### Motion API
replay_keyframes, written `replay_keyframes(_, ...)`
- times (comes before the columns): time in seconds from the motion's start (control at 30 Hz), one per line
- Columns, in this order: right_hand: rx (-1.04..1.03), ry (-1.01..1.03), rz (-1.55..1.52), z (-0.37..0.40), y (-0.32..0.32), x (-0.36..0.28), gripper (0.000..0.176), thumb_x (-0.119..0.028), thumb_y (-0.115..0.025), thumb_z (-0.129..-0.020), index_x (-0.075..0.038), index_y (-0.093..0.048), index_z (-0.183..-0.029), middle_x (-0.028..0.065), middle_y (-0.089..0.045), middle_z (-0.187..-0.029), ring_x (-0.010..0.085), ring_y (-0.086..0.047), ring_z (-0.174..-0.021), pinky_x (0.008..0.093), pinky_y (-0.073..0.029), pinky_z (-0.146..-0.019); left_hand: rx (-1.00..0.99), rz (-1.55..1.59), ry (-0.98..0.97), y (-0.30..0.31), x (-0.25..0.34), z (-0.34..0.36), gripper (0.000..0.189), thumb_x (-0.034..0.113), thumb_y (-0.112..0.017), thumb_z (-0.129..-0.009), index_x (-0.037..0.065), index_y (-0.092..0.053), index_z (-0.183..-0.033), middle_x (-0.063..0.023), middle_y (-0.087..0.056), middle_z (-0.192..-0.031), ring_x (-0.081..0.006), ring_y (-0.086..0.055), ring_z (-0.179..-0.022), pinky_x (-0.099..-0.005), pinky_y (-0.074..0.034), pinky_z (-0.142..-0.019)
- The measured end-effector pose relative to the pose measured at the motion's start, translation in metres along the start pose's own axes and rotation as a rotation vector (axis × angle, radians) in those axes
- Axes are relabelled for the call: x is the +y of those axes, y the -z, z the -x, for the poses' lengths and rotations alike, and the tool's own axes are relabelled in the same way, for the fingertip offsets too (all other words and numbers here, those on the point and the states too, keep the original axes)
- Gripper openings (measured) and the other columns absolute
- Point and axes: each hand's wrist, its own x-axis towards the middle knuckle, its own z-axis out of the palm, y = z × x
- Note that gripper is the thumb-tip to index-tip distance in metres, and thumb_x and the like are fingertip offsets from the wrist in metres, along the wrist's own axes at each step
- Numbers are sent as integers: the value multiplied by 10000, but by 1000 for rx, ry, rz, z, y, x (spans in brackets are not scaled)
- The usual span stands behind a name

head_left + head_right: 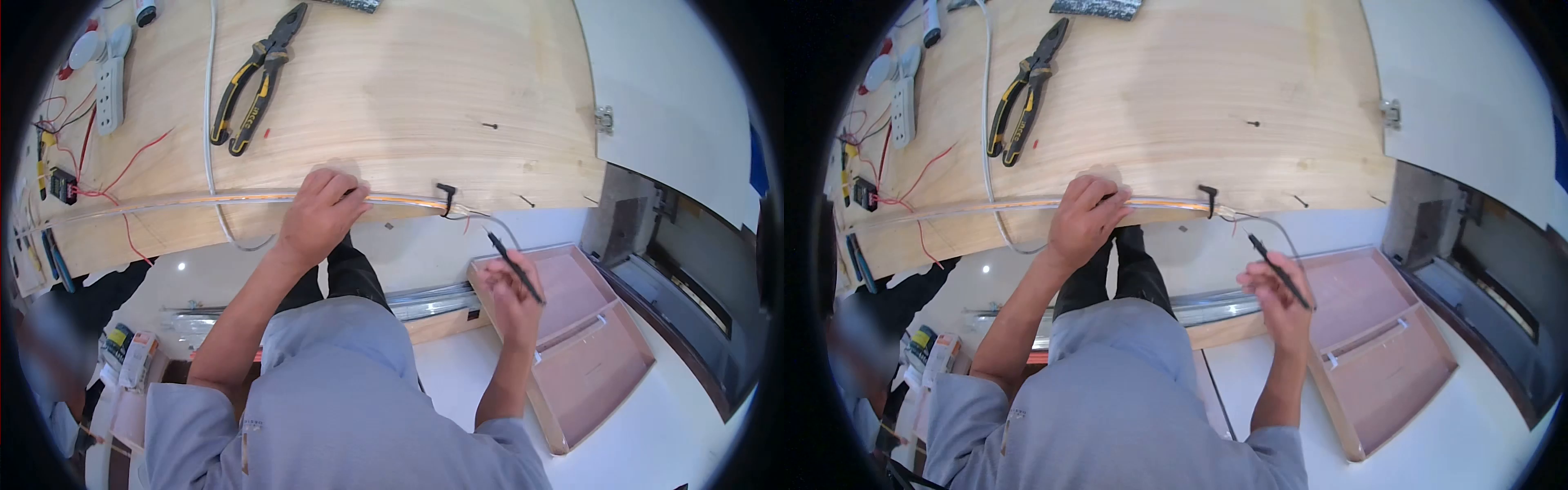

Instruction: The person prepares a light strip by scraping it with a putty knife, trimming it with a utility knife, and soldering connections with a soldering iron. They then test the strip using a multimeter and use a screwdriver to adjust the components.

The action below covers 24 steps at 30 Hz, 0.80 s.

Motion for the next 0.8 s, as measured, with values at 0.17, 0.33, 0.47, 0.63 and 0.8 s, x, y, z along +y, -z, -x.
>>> replay_keyframes(0.17, 58, 97, -116, 59, -33, -37, 383, -55, -564, -1019, 32, -469, -1380, 232, -716, -1067, 360, -712, -1026, 399, -599, -863, 10, -9, -13, -2, -2, 4, 258, 140, -788, -785, 29, -726, -1009, -76, -621, -947, -280, -594, -957, -406, -485, -861)
replay_keyframes(0.33, 7, 258, -464, 11, 1, -23, 283, -217, -489, -1084, -35, -558, -1289, 102, -661, -839, 215, -637, -754, 291, -547, -644, -11, -16, 17, 0, 1, 4, 257, 154, -777, -808, 34, -720, -1028, -81, -622, -958, -288, -593, -967, -413, -478, -889)
replay_keyframes(0.47, 22, 371, -353, -28, 21, -65, 223, -207, -547, -1063, -69, -604, -1229, 44, -581, -738, 147, -537, -671, 246, -475, -594, -28, -123, 58, 0, 13, 1, 249, 152, -777, -814, 42, -719, -1028, -76, -624, -959, -286, -594, -971, -420, -472, -894)
replay_keyframes(0.63, -458, 274, 93, -54, 25, -53, 225, -78, -638, -989, 4, -613, -1197, 132, -694, -946, 238, -681, -772, 361, -574, -707, 110, -335, 300, -12, 66, 1, 265, 136, -765, -843, 51, -710, -1088, -89, -654, -1013, -277, -613, -986, -401, -496, -873)
replay_keyframes(0.8, -816, 138, 295, -46, 22, -16, 303, -101, -612, -1006, 3, -588, -1289, 139, -704, -1095, 227, -679, -954, 341, -540, -847, -39, 1207, 1080, -66, 147, 31, 293, 236, -634, -1017, 5, -681, -1191, -41, -679, -987, -133, -632, -876, -259, -506, -790)
